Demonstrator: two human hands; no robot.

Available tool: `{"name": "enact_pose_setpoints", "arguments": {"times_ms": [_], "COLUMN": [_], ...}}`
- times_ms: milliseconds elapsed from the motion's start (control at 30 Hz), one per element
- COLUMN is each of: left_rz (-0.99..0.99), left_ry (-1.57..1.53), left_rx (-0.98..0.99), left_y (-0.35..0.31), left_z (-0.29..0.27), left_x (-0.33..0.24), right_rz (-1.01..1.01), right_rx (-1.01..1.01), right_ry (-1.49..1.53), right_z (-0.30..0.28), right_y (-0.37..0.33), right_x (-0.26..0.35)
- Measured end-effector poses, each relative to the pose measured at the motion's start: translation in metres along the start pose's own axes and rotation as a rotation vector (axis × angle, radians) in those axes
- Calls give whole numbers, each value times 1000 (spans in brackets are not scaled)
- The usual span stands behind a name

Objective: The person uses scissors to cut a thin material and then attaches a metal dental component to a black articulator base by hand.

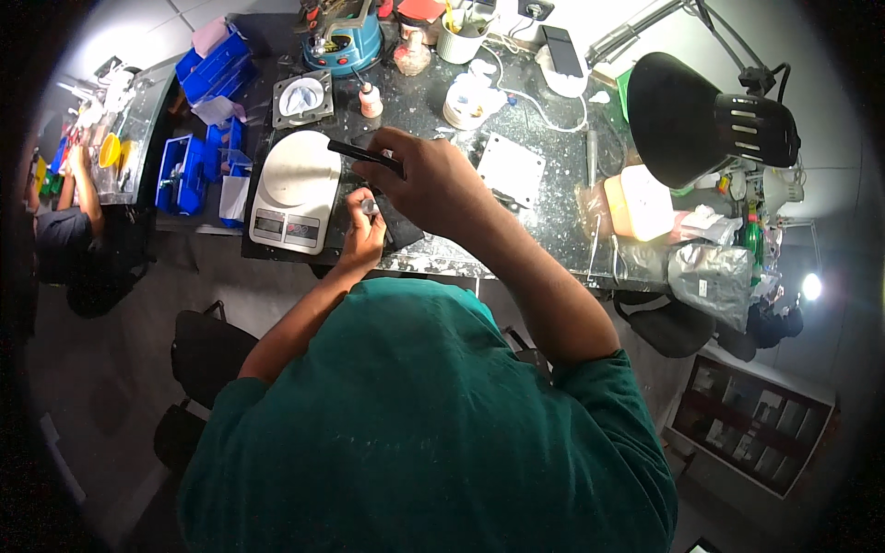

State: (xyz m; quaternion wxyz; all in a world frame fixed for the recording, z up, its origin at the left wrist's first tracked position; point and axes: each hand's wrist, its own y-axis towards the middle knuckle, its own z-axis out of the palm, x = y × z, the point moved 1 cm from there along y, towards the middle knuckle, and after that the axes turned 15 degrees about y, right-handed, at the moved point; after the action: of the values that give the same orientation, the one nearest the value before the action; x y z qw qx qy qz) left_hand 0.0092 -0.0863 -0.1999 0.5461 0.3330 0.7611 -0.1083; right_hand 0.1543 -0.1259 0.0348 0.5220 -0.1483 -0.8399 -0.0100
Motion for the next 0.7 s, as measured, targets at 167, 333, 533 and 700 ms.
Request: {"name": "enact_pose_setpoints", "arguments": {"times_ms": [167, 333, 533, 700], "left_rz": [-84, 38, 96, 221], "left_ry": [190, 299, 262, 350], "left_rx": [117, 103, 85, 75], "left_y": [1, 7, 8, 20], "left_z": [7, 10, 3, 1], "left_x": [9, 18, 17, 22], "right_rz": [-32, -279, -544, -659], "right_rx": [57, 90, 313, 348], "right_ry": [-118, -226, -284, -382], "right_z": [-7, -28, -35, -33], "right_y": [1, -1, 20, 25], "right_x": [5, 12, 6, 3]}}
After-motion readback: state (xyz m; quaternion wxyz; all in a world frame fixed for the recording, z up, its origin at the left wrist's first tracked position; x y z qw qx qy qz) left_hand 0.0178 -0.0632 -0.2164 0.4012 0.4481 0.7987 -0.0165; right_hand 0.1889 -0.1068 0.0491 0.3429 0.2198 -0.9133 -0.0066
